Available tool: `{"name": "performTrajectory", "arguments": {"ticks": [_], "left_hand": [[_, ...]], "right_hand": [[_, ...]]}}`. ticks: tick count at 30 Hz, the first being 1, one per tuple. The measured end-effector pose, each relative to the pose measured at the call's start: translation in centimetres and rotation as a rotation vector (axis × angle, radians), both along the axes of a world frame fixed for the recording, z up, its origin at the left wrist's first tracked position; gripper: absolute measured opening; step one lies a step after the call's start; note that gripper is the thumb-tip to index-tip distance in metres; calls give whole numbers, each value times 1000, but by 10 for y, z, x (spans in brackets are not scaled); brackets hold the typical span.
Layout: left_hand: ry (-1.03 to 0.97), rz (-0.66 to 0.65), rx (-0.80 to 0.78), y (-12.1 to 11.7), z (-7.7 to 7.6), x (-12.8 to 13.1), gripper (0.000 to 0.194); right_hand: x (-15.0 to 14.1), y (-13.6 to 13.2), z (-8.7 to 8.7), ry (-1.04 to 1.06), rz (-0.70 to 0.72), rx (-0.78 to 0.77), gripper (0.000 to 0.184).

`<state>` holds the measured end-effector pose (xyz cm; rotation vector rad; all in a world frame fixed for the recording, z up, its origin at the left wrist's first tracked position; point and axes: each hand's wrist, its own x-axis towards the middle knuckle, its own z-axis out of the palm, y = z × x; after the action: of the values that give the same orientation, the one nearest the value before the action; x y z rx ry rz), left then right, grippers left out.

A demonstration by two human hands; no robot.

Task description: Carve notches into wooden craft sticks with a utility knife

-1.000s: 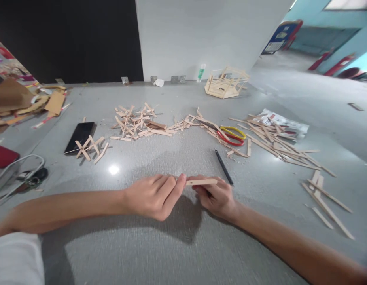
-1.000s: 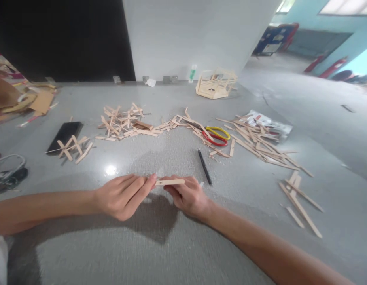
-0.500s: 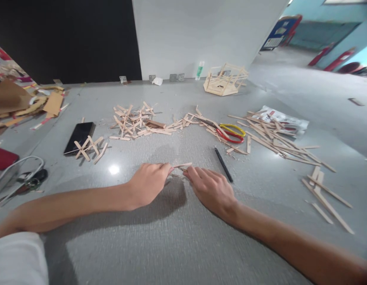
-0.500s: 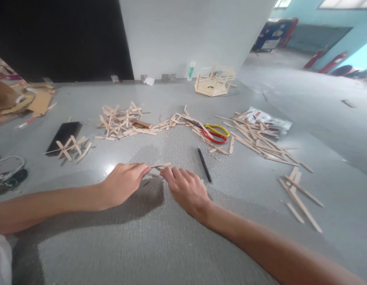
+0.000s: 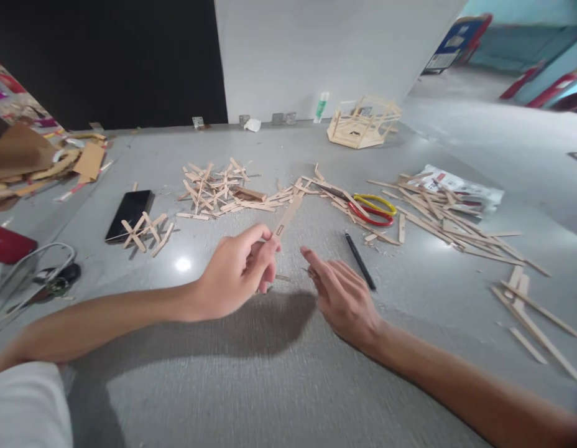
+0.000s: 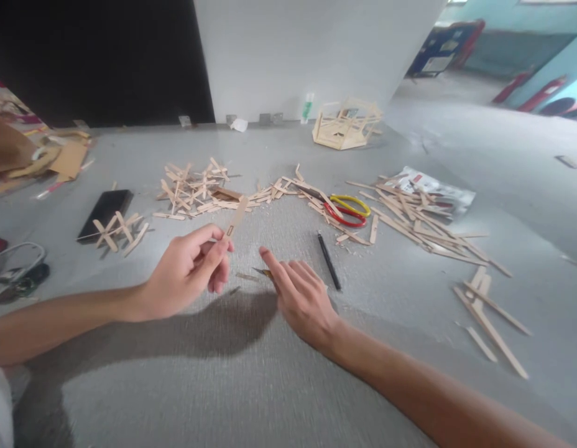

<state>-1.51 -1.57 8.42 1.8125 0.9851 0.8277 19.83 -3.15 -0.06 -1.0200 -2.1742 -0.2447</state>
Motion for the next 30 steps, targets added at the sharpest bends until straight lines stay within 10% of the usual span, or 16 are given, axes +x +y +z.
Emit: {"name": "performTrajectory", "arguments": {"ticks": [6,15,19,30], "left_hand": [[-6,-9,24,-14,5,-1,23],[123,-98,-182,10,-22,3,28],[187,-130,-278,17,-36,6,26],[345,-380,-507,18,-37,4,31]], "right_hand": [[-1,-2,-12,197,-93,6,30],[12,-2,47,52,-174,-346,25],[9,-8,40,-33,-217,-491,26],[12,-20,8,-381,-63,-43,35]]}}
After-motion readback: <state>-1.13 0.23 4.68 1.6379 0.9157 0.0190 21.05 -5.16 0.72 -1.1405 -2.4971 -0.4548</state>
